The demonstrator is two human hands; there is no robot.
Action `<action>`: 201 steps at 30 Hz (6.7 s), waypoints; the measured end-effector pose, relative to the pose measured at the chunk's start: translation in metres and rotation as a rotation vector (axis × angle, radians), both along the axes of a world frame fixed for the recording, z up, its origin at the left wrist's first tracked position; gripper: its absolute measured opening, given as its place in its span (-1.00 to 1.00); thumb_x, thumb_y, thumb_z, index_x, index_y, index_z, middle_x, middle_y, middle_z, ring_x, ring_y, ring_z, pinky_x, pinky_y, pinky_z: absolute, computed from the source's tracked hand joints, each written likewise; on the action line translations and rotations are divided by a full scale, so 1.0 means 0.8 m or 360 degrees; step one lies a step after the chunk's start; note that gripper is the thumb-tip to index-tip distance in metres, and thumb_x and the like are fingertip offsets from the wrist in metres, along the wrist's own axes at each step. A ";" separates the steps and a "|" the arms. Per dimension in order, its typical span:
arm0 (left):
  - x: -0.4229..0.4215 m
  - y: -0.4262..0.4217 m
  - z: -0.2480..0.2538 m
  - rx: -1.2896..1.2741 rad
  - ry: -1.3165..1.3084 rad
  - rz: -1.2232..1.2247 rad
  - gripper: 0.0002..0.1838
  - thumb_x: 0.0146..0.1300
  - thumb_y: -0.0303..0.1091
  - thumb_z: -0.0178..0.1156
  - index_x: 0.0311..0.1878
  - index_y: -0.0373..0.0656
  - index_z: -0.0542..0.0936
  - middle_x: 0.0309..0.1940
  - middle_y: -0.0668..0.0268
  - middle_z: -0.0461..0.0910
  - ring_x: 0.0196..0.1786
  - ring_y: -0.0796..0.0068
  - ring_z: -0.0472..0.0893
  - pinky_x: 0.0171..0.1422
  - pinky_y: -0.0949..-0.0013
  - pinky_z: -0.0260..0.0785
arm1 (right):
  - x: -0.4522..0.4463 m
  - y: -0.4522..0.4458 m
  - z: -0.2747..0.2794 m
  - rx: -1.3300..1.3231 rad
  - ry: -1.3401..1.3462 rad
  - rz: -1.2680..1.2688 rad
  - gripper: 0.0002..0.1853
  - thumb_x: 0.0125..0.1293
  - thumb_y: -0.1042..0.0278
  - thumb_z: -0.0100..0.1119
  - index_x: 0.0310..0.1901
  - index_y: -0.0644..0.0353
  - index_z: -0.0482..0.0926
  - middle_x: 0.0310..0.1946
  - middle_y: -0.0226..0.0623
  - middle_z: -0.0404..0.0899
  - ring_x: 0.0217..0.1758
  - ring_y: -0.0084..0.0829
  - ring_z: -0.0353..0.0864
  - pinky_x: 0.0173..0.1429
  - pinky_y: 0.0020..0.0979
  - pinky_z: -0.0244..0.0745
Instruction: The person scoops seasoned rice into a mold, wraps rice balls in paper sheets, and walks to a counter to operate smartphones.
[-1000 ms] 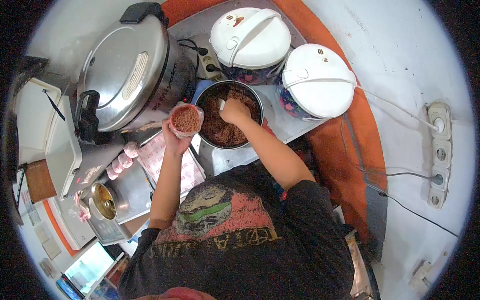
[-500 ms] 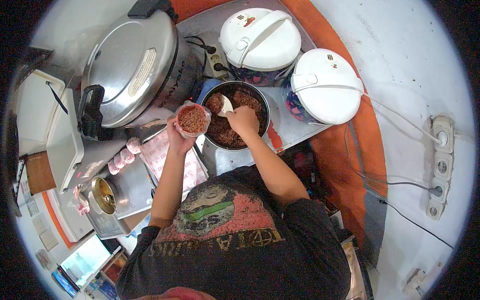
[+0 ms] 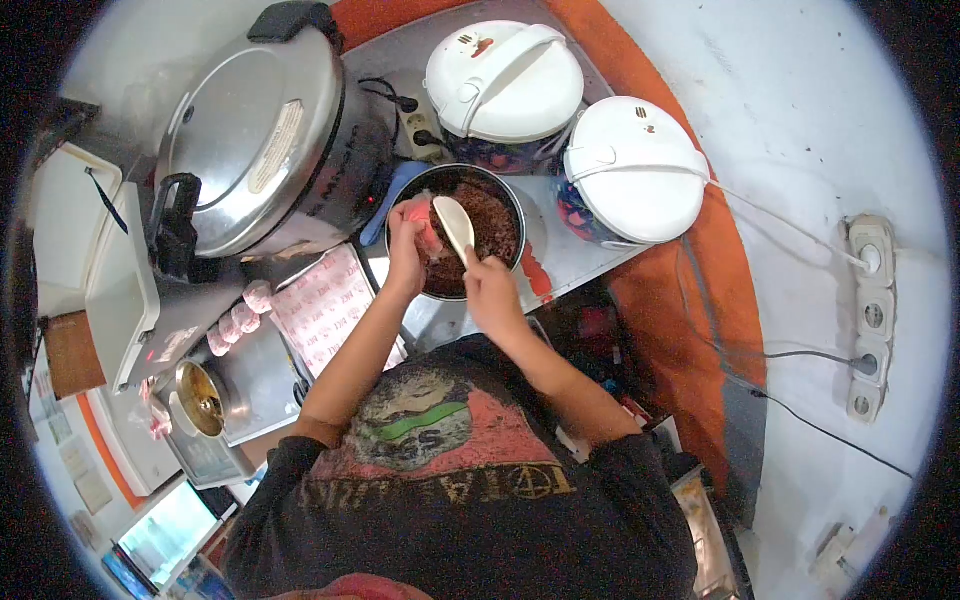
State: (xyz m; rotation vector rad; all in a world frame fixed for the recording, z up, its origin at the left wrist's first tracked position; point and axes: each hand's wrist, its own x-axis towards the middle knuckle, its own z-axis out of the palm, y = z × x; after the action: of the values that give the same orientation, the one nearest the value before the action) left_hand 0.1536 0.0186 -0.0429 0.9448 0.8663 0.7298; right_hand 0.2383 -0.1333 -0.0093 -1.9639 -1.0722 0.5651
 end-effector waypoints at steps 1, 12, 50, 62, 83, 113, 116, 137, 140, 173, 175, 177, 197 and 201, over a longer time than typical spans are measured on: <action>0.007 -0.008 0.007 -0.0170 -0.0066 -0.0002 -0.54 0.19 -0.34 -0.02 0.19 -0.20 0.32 0.12 0.18 0.41 0.16 0.36 0.46 0.28 0.32 0.32 | -0.013 -0.007 0.003 -0.0017 0.0054 0.0018 -0.59 0.31 0.47 0.17 0.19 0.31 0.54 -0.42 -0.06 0.50 -0.36 -0.19 0.56 -0.26 -0.30 0.42; 0.006 -0.029 0.014 -0.0767 -0.0464 -0.0042 -0.48 0.19 -0.08 -0.11 0.13 -0.16 0.50 0.04 0.14 0.62 0.10 0.22 0.60 0.22 0.17 0.45 | -0.022 -0.023 0.012 -0.0010 0.0538 0.0121 -0.58 0.32 0.45 0.15 0.22 0.31 0.52 -0.48 -0.03 0.47 -0.44 -0.25 0.55 -0.31 -0.29 0.40; -0.013 -0.017 0.003 -0.0506 -0.0820 0.0049 -0.34 0.18 -0.07 -0.16 0.31 -0.22 0.39 0.21 0.14 0.54 0.30 0.16 0.50 0.46 0.08 0.27 | -0.003 -0.018 0.038 0.0117 0.1110 -0.0498 -0.66 0.38 0.45 0.17 0.16 0.24 0.63 -0.47 -0.57 0.53 -0.64 -0.83 0.22 -0.59 -0.64 0.05; -0.053 -0.004 0.018 -0.0586 -0.0979 0.0186 -0.33 0.20 -0.03 -0.14 0.35 -0.15 0.40 0.31 0.15 0.47 0.39 0.16 0.42 0.52 0.02 0.19 | -0.028 0.010 0.082 0.0160 0.1101 -0.0303 -0.66 0.34 0.49 0.20 0.14 0.28 0.62 -0.41 -0.48 0.61 -0.55 -0.80 0.34 -0.52 -0.64 0.19; -0.383 -0.039 -0.042 0.1416 0.1384 -0.0305 -0.05 0.03 -0.24 0.40 0.49 -0.24 0.17 0.43 -0.07 0.25 0.41 -0.07 0.30 0.50 0.02 0.14 | -0.101 0.079 -0.017 0.0127 0.0561 0.0137 -0.75 0.24 0.53 0.19 -0.03 0.24 0.64 -0.16 -0.31 0.66 -0.23 -0.52 0.63 -0.11 -0.45 0.53; -0.425 0.064 -0.127 0.1791 0.1674 -0.0264 -0.46 0.18 -0.37 0.08 0.24 -0.38 0.45 0.15 -0.05 0.53 0.26 0.04 0.49 0.46 0.09 0.26 | -0.196 0.094 -0.113 -0.0573 -0.0824 0.0475 -0.15 -0.19 0.09 0.55 0.28 -0.02 0.52 0.18 0.05 0.39 0.22 0.07 0.43 0.34 0.01 0.32; -0.417 0.076 -0.106 0.1880 0.1656 0.0099 -0.48 0.14 -0.35 0.12 0.18 -0.38 0.48 0.07 0.00 0.57 0.19 0.05 0.54 0.44 0.11 0.28 | -0.182 0.076 -0.125 -0.0542 -0.0897 0.0518 -0.25 -0.10 0.15 0.48 0.25 -0.01 0.53 0.28 0.05 0.34 0.28 0.09 0.37 0.38 0.03 0.26; -0.454 0.059 -0.033 0.1818 0.1527 -0.0839 -0.91 0.05 -0.32 0.22 -0.45 -0.09 0.66 -0.16 0.31 0.61 0.00 0.26 0.60 -0.09 0.13 0.52 | -0.305 0.229 0.000 -0.1165 -0.1009 0.1509 -0.73 -0.02 0.32 0.34 -0.21 0.10 0.69 0.18 -0.26 0.58 0.31 -0.04 0.40 0.23 0.09 0.12; -0.466 0.028 -0.036 0.1959 0.1452 -0.0784 -0.89 0.10 -0.30 0.18 -0.43 -0.08 0.64 -0.20 0.33 0.59 -0.03 0.29 0.60 -0.15 0.14 0.53 | -0.326 0.176 -0.027 -0.0461 -0.0831 0.1420 -0.37 0.01 0.38 0.26 0.23 0.09 0.50 0.47 -0.15 0.26 0.51 0.01 0.18 0.39 0.27 -0.05; -0.459 -0.030 0.011 0.1310 0.0797 0.0348 -0.68 0.13 -0.40 0.34 -0.03 -0.16 0.58 -0.26 0.28 0.55 -0.21 0.33 0.53 -0.11 0.32 0.40 | -0.294 0.112 -0.070 -0.0311 -0.0810 0.1252 -0.65 0.28 0.16 0.25 0.08 -0.01 0.70 0.33 -0.44 0.49 0.47 -0.20 0.27 0.45 0.31 -0.29; -0.445 -0.011 0.033 0.1695 0.1058 0.0000 -0.70 0.07 -0.40 0.35 -0.09 -0.15 0.60 -0.21 0.24 0.57 -0.15 0.25 0.54 -0.03 0.21 0.39 | -0.288 0.132 -0.070 -0.0394 -0.0759 0.1265 -0.68 0.27 0.16 0.26 0.03 -0.01 0.72 0.22 -0.41 0.60 0.40 -0.24 0.38 0.45 0.29 -0.28; -0.435 0.012 0.007 0.2109 0.1437 -0.0609 -0.76 -0.01 -0.32 0.39 -0.24 -0.13 0.66 -0.22 0.23 0.60 -0.05 0.16 0.57 0.04 0.09 0.40 | -0.278 0.149 -0.072 -0.0369 -0.0620 0.1345 -0.74 0.24 0.16 0.30 -0.08 0.00 0.76 -0.07 -0.33 0.74 0.16 -0.30 0.59 0.45 0.23 -0.15; -0.445 0.050 -0.073 0.0565 0.1285 -0.0208 -0.82 0.30 -0.38 0.16 -0.15 -0.29 0.58 -0.29 -0.05 0.64 -0.14 -0.07 0.62 -0.06 0.05 0.43 | -0.296 0.158 -0.120 -0.0240 -0.0822 0.0629 -0.80 0.18 0.49 0.13 -0.17 0.22 0.66 -0.24 -0.08 0.68 -0.05 -0.03 0.59 0.06 -0.11 0.45; -0.439 0.031 -0.109 0.0749 0.1149 0.0060 -0.86 0.26 -0.45 0.16 -0.15 -0.26 0.57 -0.27 0.00 0.62 -0.11 -0.07 0.59 -0.05 0.05 0.42 | -0.299 0.153 -0.139 0.0111 -0.0612 0.0587 -0.88 0.23 0.52 0.09 -0.21 0.26 0.58 -0.23 -0.03 0.60 -0.11 0.03 0.57 -0.04 -0.05 0.46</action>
State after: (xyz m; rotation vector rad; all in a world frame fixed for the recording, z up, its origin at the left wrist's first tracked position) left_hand -0.1974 0.0436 -0.1298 1.6702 1.3714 0.6366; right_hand -0.0009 -0.0110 -0.1205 -1.8656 -1.6921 0.3383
